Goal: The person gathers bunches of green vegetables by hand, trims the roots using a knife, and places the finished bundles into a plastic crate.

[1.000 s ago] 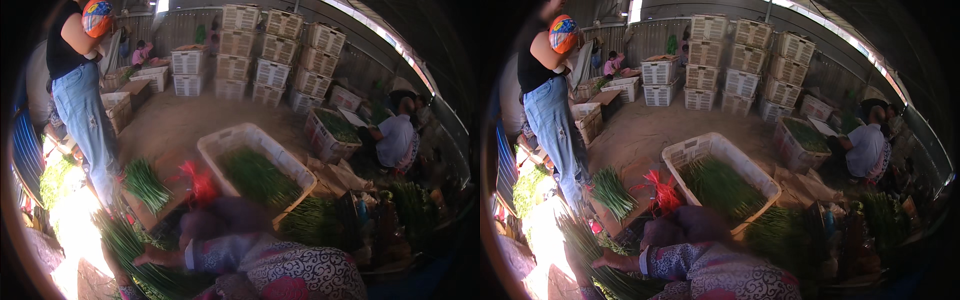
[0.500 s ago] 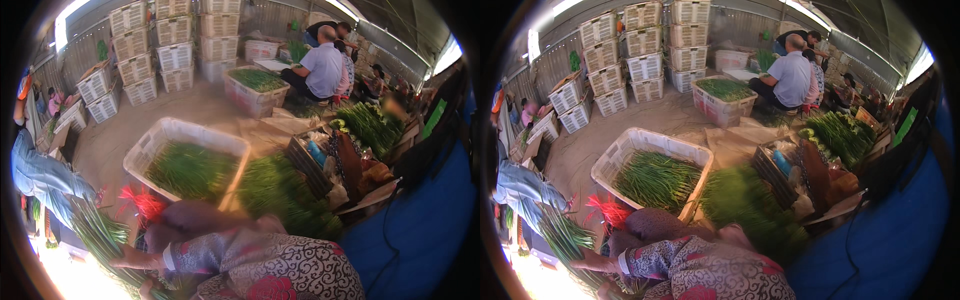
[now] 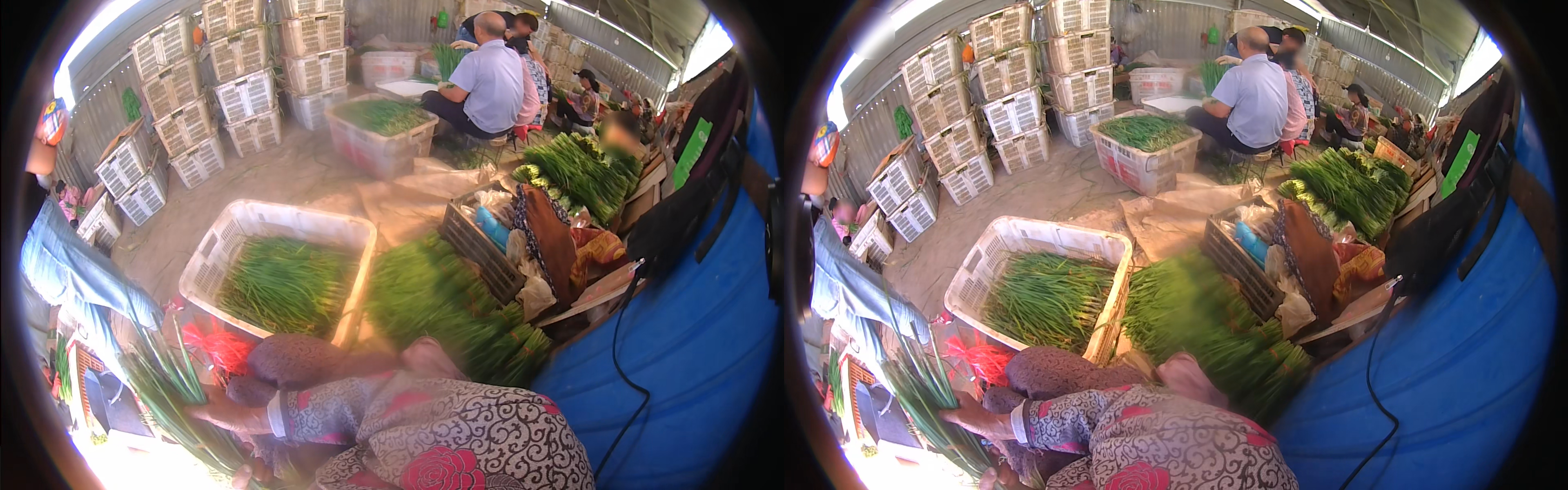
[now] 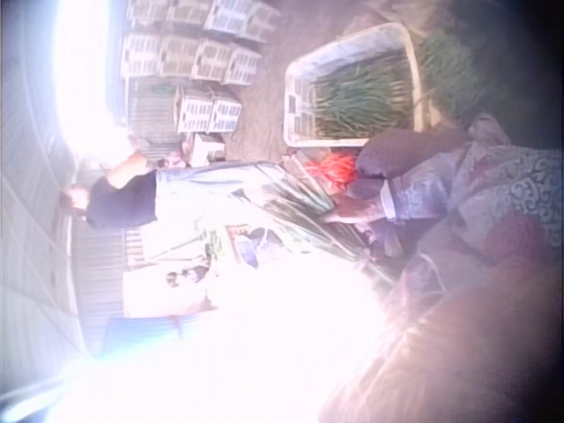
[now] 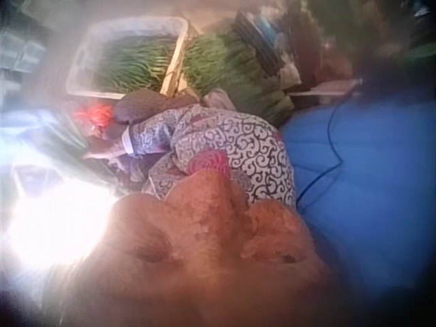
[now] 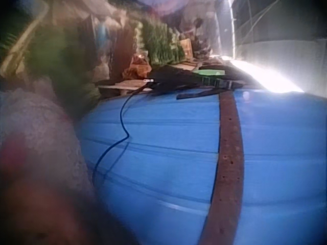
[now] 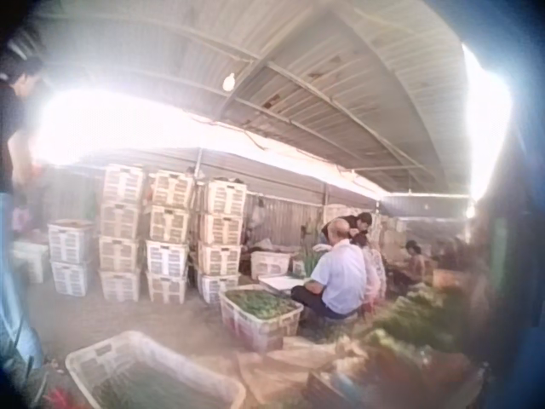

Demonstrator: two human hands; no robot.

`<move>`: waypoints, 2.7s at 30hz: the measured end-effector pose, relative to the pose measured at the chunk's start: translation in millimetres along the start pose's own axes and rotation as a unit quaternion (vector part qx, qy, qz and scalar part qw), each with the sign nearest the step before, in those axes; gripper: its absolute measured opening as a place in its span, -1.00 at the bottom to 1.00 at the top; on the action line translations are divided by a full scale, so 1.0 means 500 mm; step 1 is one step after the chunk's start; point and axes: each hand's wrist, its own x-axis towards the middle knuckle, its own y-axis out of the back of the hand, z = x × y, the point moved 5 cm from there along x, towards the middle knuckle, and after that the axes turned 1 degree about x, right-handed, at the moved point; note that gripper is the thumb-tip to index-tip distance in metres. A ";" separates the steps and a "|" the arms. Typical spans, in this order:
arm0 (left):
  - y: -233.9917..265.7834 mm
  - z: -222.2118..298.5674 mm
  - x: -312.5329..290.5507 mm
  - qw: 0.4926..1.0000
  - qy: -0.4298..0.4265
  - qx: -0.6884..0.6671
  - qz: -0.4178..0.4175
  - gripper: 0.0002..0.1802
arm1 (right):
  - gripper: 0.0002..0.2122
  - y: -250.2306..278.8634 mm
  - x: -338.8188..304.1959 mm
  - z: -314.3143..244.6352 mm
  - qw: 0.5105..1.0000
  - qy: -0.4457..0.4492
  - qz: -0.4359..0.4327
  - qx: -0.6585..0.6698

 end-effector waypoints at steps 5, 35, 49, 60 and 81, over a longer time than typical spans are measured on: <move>-0.039 0.006 0.002 1.000 0.003 0.011 -0.017 -0.56 | -0.48 0.054 0.062 -0.056 0.996 0.026 0.084 0.032; 0.216 -0.018 -0.194 0.968 -0.099 -0.230 0.032 -0.64 | -0.71 0.015 0.363 -0.016 0.995 -0.086 0.031 -0.046; 0.304 -0.159 -0.187 0.930 -0.040 -0.358 0.076 -0.56 | -0.81 -0.015 0.361 -0.193 0.996 0.015 -0.030 -0.083; 0.280 -0.113 -0.205 0.924 -0.079 -0.369 0.059 -0.47 | -0.60 -0.157 0.108 0.151 0.818 0.048 -0.307 -0.484; 0.388 -0.136 -0.224 0.917 -0.116 -0.343 0.167 -0.50 | -0.85 -0.168 0.186 -0.135 0.890 -0.208 -0.329 0.237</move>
